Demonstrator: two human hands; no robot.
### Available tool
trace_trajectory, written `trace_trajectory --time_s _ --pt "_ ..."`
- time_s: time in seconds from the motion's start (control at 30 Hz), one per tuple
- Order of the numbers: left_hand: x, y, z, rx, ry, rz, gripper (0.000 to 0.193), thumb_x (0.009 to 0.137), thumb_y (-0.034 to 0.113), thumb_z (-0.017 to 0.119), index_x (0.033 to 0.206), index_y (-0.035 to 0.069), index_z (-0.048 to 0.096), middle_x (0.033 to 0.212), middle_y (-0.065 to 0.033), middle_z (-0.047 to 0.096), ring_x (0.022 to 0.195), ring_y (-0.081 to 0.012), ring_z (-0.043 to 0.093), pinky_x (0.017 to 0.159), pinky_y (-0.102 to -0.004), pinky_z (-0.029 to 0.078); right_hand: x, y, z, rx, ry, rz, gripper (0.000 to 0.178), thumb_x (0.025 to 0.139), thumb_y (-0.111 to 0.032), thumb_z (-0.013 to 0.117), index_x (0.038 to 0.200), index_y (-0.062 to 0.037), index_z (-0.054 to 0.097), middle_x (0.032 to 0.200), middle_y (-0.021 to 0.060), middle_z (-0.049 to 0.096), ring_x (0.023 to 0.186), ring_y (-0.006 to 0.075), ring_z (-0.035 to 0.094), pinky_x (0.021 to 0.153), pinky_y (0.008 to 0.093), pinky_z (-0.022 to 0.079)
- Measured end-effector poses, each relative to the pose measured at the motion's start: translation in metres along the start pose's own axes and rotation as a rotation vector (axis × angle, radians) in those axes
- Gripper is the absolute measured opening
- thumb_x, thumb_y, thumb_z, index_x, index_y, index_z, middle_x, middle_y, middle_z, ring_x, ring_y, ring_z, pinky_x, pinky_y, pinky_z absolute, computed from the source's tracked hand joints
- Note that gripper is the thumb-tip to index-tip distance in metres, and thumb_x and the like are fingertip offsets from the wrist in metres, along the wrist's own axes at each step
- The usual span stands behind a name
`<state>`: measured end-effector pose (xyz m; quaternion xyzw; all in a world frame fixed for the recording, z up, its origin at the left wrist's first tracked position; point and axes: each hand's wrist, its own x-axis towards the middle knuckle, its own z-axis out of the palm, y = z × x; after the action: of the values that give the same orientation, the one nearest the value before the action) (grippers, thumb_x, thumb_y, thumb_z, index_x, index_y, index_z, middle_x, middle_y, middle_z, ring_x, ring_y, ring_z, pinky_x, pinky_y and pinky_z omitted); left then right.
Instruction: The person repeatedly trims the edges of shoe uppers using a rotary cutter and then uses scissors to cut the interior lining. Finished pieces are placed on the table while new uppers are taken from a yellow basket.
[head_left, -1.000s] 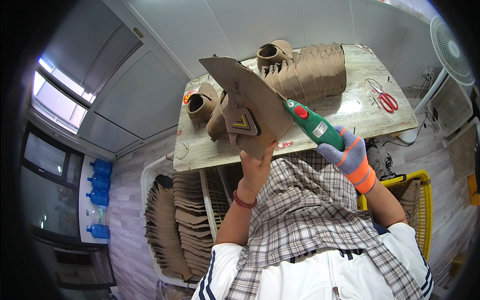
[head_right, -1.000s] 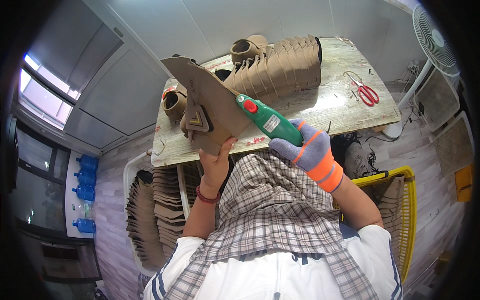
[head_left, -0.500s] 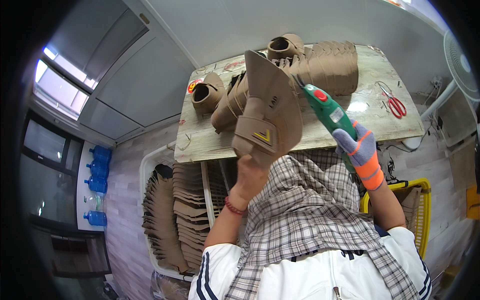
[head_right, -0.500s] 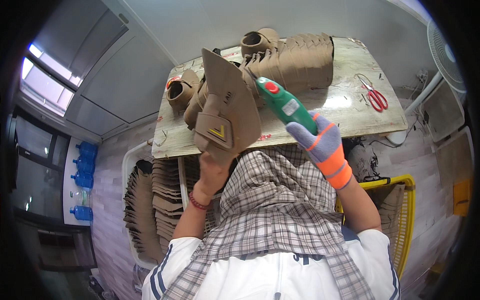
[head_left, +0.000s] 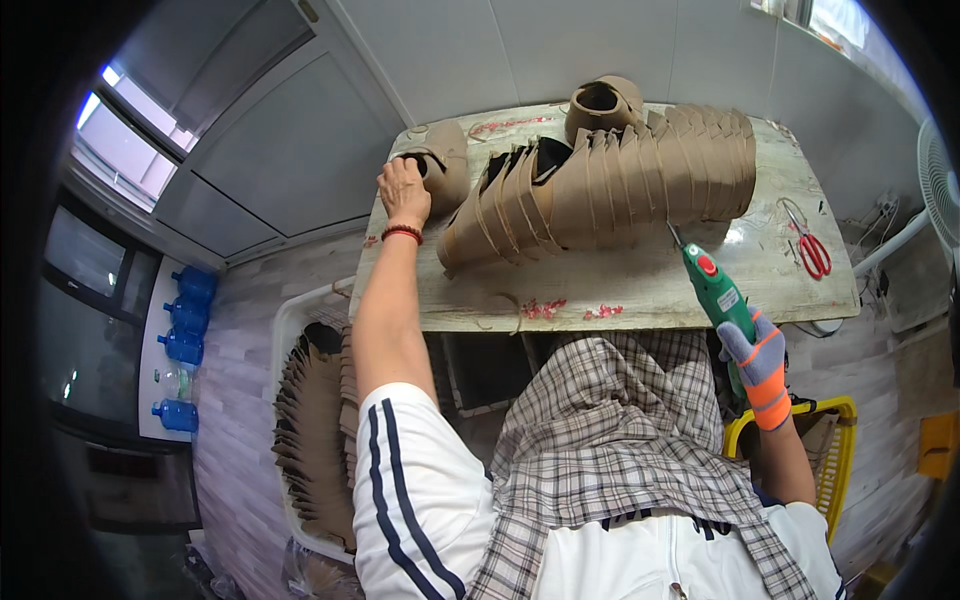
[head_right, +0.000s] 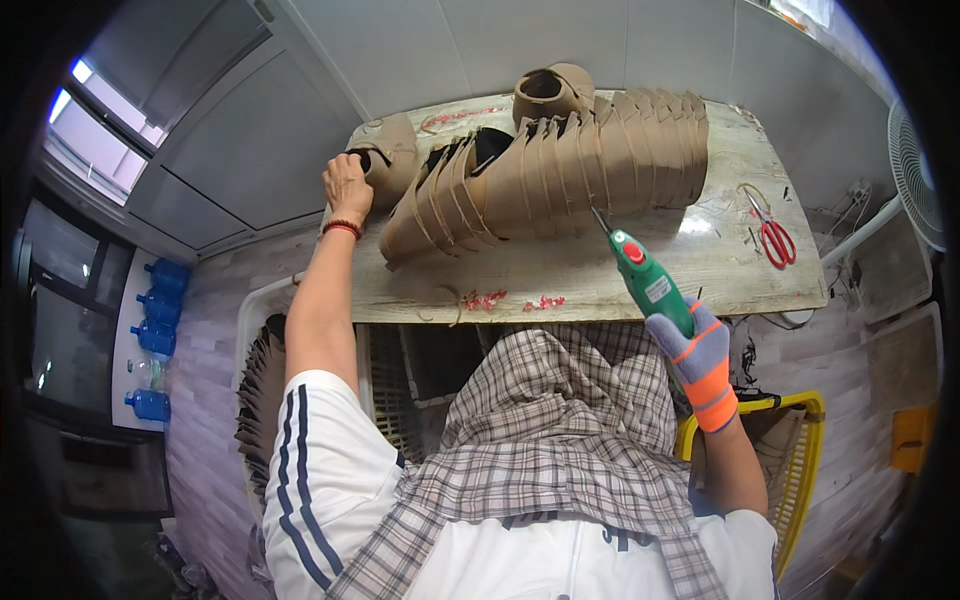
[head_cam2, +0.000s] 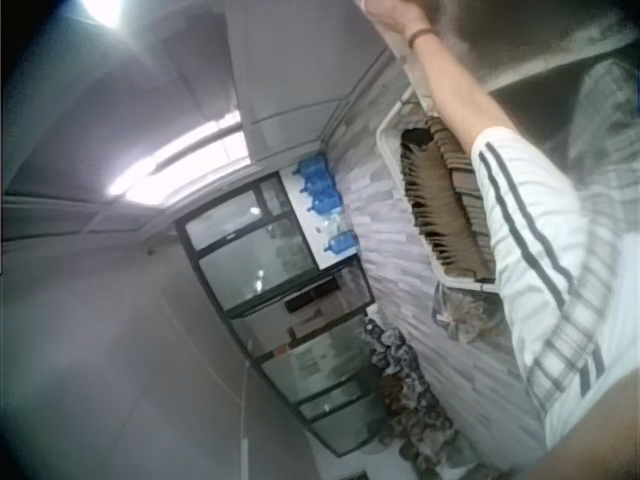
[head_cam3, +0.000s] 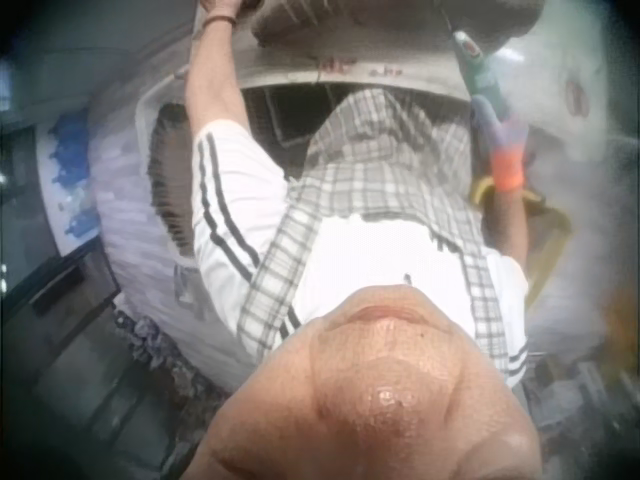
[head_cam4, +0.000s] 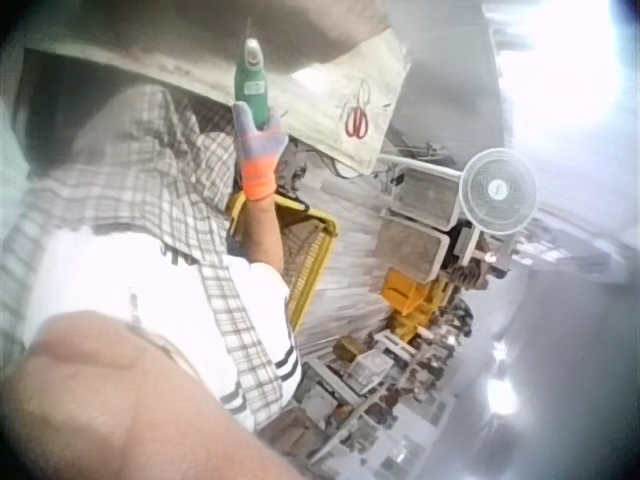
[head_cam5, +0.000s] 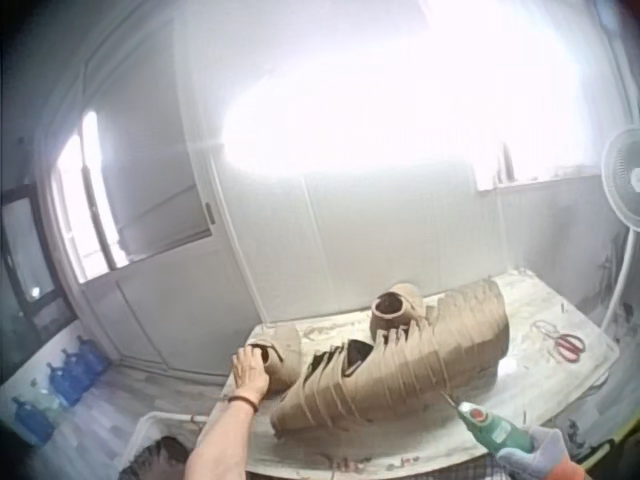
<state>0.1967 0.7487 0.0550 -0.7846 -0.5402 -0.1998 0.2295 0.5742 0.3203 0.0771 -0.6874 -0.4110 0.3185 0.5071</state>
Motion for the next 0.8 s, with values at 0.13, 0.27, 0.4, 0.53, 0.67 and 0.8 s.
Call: trace_trajectory --time_s 0.13,0.27,0.4,0.53,0.67,0.8 --pt "-0.031 0.037 0.007 -0.326 0.486 -0.309 0.056 0.066 0.003 0.077 0.116 0.003 0.049 0.114 -0.0161 0.049 0.113 -0.0349 0.043 0.099 -0.0445 0.034 -0.002 0.010 -0.006 0.072 0.000 0.062 0.025 0.084 -0.017 0.073 0.098 0.0009 0.063 0.075 -0.0020 0.060 0.065 0.0032 0.051 0.057 0.0195 0.041" --pt "-0.125 0.042 0.021 -1.573 0.187 -0.994 0.020 0.090 0.020 0.066 0.097 0.003 0.058 0.091 -0.0048 0.060 0.082 -0.0152 0.053 0.078 -0.0325 0.045 0.000 0.017 -0.007 0.072 0.015 0.075 0.026 0.084 -0.017 0.073 0.099 0.0010 0.063 0.074 -0.0024 0.060 0.066 0.0024 0.051 0.057 0.0192 0.041" --pt "-0.163 0.092 -0.024 -1.902 -0.055 -0.800 0.029 0.085 0.015 0.072 0.109 0.001 0.064 0.097 -0.0038 0.067 0.090 -0.0146 0.060 0.088 -0.0287 0.045 0.004 0.020 -0.004 0.008 -0.051 0.076 0.027 0.084 -0.019 0.073 0.099 0.0010 0.064 0.072 -0.0024 0.060 0.062 0.0023 0.050 0.054 0.0195 0.040" --pt "-0.172 0.107 -0.037 -1.909 -0.284 -0.699 0.042 0.078 0.008 0.076 0.116 0.001 0.062 0.111 -0.0039 0.065 0.102 -0.0149 0.058 0.093 -0.0322 0.043 0.000 0.022 0.010 0.047 -0.076 0.013 0.030 0.082 -0.024 0.075 0.096 0.0002 0.065 0.065 -0.0021 0.059 0.057 0.0034 0.049 0.051 0.0202 0.039" --pt "-0.177 0.121 -0.076 -1.637 -0.113 -0.451 0.022 0.077 0.003 0.075 0.098 -0.002 0.069 0.095 -0.0013 0.068 0.081 -0.0102 0.059 0.076 -0.0257 0.048 -0.003 0.022 0.011 -0.030 -0.067 -0.003 0.032 0.081 -0.029 0.076 0.092 -0.0006 0.066 0.060 -0.0010 0.057 0.054 0.0035 0.049 0.049 0.0222 0.039" --pt "-0.191 0.099 -0.080 -1.335 -0.100 -0.462 0.020 0.078 0.008 0.078 0.076 -0.009 0.067 0.077 0.0042 0.063 0.068 -0.0054 0.050 0.061 -0.0239 0.044 -0.003 0.023 0.007 -0.110 -0.073 -0.004 0.036 0.078 -0.033 0.078 0.091 -0.0012 0.066 0.059 0.0008 0.058 0.053 0.0046 0.051 0.049 0.0236 0.041"
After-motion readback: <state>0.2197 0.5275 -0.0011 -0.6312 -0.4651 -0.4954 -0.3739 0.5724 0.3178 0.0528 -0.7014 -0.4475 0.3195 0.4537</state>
